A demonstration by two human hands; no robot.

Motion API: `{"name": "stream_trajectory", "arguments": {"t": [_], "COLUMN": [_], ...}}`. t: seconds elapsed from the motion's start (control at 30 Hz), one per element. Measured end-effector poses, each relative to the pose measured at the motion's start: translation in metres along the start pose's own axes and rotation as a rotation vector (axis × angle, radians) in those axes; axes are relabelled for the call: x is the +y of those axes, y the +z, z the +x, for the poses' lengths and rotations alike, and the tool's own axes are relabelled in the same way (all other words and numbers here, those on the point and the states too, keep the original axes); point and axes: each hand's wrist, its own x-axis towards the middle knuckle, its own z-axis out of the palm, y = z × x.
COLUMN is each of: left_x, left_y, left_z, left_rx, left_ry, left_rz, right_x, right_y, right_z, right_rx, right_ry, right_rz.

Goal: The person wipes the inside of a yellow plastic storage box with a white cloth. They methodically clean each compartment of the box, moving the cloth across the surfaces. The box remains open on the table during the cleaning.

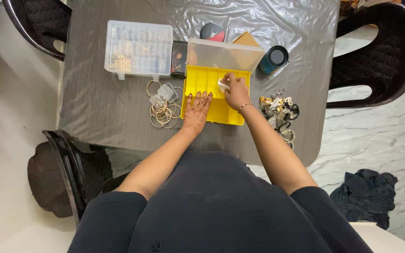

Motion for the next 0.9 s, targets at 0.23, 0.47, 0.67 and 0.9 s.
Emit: {"name": "stream_trajectory", "arguments": {"t": [0.23,0.47,0.67,0.9], "left_x": [0.005,0.001,0.002,0.000], "left_y": [-0.001,-0.011,-0.004,0.002], "left_z": [0.006,0.005,0.006,0.001], "left_rx": [-0.057,-0.077,-0.128,-0.074], "left_ry": [-0.031,-0.055,-0.044,-0.031], "left_rz": [0.118,-0.030,0.029,-0.010], "right_x": [0.003,0.017,0.003,-0.021], "right_y": [0.006,-0.032,-0.033,-0.005], "right_z": [-0.026,-0.007,0.005,-0.001], "right_rx": [-0.015,0.335,0.330,0.365], "right_ry": [-0.013,0.078,-0.146,-0.045], "right_rz": [0.063,0.343,-0.253,-0.345]}}
